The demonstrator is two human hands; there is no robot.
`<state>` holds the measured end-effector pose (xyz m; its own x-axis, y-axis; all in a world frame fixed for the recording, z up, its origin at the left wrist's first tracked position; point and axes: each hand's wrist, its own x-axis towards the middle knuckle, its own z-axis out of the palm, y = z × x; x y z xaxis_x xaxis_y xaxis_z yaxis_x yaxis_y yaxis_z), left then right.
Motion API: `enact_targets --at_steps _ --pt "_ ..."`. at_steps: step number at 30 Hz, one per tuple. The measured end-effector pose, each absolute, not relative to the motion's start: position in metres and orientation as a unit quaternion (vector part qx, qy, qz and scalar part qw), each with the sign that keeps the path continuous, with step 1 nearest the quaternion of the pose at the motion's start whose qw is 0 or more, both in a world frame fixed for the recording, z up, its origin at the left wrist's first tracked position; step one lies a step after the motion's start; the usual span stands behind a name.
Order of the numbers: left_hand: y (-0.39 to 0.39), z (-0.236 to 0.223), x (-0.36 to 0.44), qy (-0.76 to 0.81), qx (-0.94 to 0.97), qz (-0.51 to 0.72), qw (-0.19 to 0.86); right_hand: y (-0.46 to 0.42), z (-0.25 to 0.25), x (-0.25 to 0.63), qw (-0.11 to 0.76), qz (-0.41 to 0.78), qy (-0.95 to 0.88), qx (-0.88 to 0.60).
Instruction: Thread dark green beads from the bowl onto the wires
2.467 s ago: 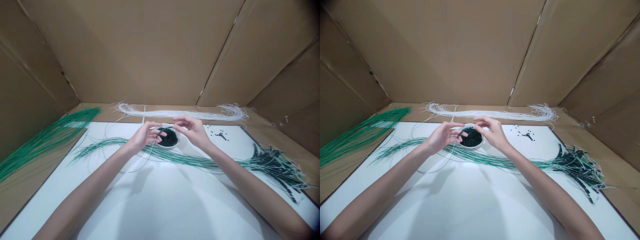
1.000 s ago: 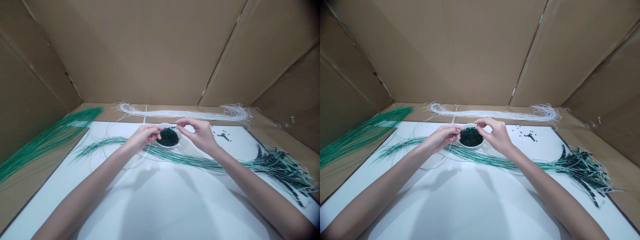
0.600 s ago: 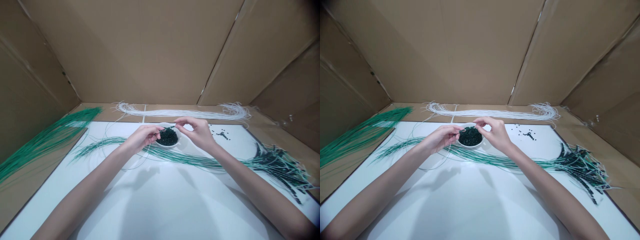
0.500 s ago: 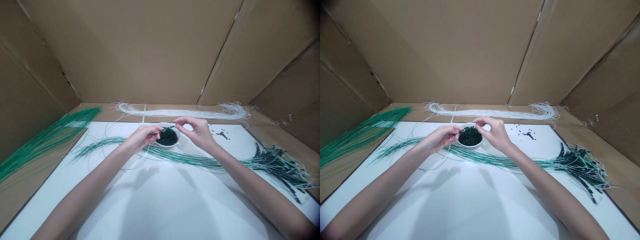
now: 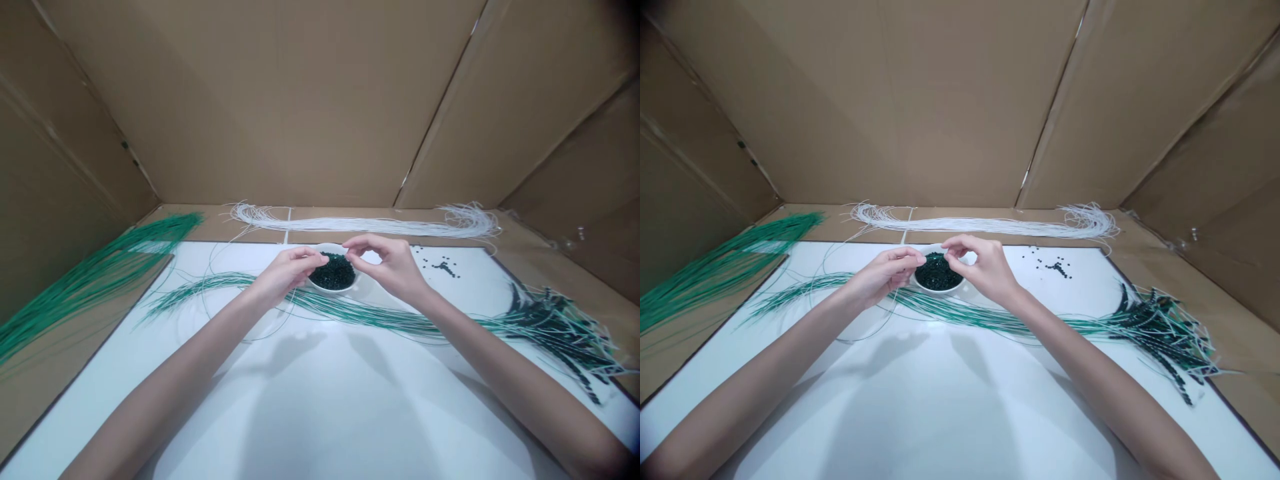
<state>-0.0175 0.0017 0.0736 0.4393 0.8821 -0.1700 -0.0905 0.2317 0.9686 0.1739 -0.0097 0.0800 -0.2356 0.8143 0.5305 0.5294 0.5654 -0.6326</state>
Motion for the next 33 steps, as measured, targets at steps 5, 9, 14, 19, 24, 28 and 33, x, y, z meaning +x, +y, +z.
enact_targets --at_steps 5,9,14,19,24,28,33 --pt "0.0020 0.0731 -0.0168 0.385 0.513 0.374 0.670 -0.0112 0.0817 0.1723 0.429 0.164 -0.775 -0.433" --pt "0.0030 0.0736 -0.0172 0.374 0.521 0.372 0.671 -0.0097 0.0823 0.1736 0.395 0.153 -0.802 -0.421" --pt "0.0026 0.0739 -0.0171 0.372 0.510 0.364 0.685 -0.0088 0.0819 0.1737 0.347 0.138 -0.832 -0.409" --pt "0.0026 0.0718 -0.0180 0.381 0.518 0.340 0.686 -0.0095 0.0808 0.1722 0.312 0.146 -0.845 -0.409" --pt "0.0027 0.0714 -0.0187 0.372 0.491 0.316 0.721 -0.0088 0.0798 0.1715 0.320 0.169 -0.827 -0.431" --pt "0.0029 0.0715 -0.0190 0.356 0.469 0.305 0.748 -0.0078 0.0796 0.1715 0.332 0.175 -0.820 -0.432" --pt "0.0032 0.0719 -0.0192 0.353 0.464 0.299 0.755 -0.0072 0.0795 0.1717 0.336 0.177 -0.817 -0.433"
